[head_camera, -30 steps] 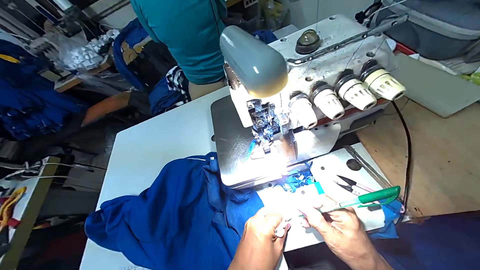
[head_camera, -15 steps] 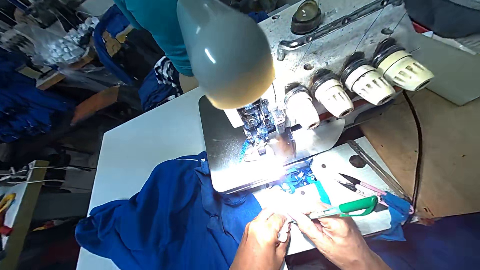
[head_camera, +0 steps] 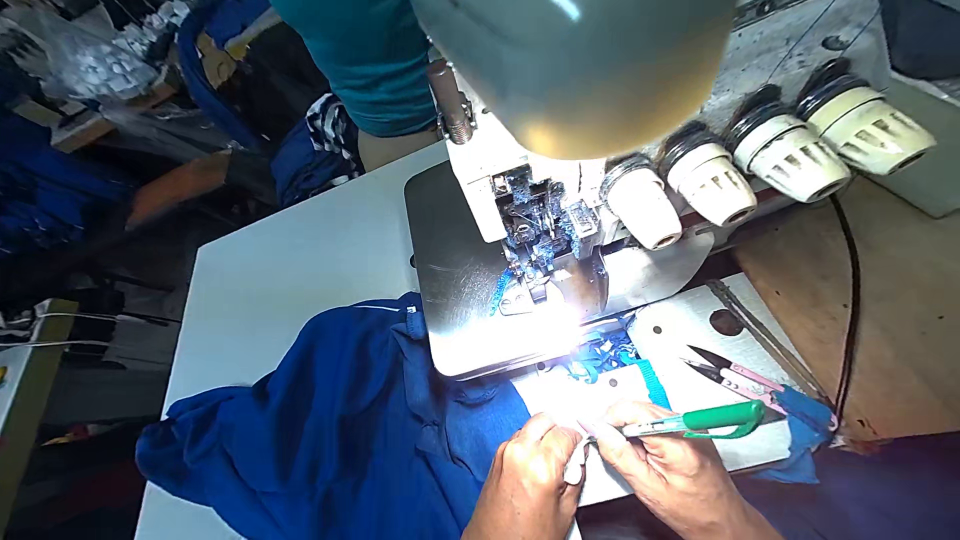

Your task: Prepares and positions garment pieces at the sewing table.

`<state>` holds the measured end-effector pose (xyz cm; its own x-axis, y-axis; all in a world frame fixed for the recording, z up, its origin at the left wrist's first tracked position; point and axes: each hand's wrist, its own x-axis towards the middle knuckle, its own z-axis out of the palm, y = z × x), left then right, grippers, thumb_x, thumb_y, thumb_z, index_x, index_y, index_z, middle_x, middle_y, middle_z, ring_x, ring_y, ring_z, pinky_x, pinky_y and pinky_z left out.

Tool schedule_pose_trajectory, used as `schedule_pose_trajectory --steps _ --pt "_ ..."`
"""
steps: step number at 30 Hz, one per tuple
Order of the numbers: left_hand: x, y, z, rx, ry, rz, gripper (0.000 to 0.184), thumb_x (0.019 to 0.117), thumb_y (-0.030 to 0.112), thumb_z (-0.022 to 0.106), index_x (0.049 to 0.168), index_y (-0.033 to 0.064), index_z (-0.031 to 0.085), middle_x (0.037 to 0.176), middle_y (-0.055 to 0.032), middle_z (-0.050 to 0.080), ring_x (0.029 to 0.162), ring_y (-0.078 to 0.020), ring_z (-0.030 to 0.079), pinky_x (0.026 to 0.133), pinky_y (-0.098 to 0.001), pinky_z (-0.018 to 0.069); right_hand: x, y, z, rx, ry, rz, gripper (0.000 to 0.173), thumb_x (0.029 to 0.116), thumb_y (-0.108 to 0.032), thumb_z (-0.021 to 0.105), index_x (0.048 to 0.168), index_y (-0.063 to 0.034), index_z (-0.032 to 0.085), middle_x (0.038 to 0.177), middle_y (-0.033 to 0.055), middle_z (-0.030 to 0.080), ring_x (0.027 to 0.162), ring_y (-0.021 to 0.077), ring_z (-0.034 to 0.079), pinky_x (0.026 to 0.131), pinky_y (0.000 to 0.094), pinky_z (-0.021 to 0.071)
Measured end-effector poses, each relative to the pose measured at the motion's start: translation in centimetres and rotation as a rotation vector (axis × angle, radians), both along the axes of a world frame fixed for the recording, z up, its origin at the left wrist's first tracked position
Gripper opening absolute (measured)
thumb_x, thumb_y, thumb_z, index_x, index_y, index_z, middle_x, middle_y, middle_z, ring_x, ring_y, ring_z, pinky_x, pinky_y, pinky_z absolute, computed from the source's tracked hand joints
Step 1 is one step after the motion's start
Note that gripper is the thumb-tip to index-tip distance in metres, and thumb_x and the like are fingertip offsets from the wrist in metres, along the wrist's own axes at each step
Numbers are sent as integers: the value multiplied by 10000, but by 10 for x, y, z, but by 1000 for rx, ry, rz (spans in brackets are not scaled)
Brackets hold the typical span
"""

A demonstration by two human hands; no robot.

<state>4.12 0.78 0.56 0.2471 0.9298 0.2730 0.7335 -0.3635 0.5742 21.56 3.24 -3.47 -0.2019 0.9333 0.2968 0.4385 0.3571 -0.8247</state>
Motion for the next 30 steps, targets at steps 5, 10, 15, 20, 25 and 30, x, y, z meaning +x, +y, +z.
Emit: schedule_pose_trajectory --steps 5,10,15,20,25,30 --pt "2 -2 0 -9 19 0 69 791 74 684 816 41 739 747 -61 668 681 -119 663 647 -197 558 -1 0 -6 100 -32 22 305 1005 -338 555 781 -146 632 671 -21 603 635 44 592 538 208 448" --pt "3 -5 1 1 30 11 51 784 76 695 800 47 734 727 -55 650 662 -122 648 624 -201 548 2 0 -8 97 89 -14 271 998 -261 585 778 -103 609 678 -3 587 647 13 574 586 145 457" --pt "6 -6 1 -1 43 17 58 778 71 702 809 38 739 732 -72 659 645 -145 660 602 -225 561 3 2 -5 5 185 39 262 998 -255 596 806 -82 640 704 -8 620 653 -19 592 607 121 493" --pt "7 -7 -1 15 39 24 44 756 55 702 791 39 725 712 -65 641 628 -144 650 594 -223 557 2 0 -8 45 60 33 300 1014 -324 570 812 -120 658 699 -16 628 657 13 595 588 175 474" --pt "9 -8 -1 11 60 28 47 746 64 700 783 45 722 704 -63 630 614 -154 643 573 -239 556 2 -1 -8 104 -9 29 316 1011 -311 543 756 -133 592 656 -17 567 633 28 573 552 175 438" --pt "11 -11 0 16 66 35 46 750 67 699 782 43 720 709 -70 632 624 -163 650 577 -244 557 6 2 -6 46 208 62 219 1016 -240 590 855 -97 625 748 -19 614 714 -29 598 659 102 500"
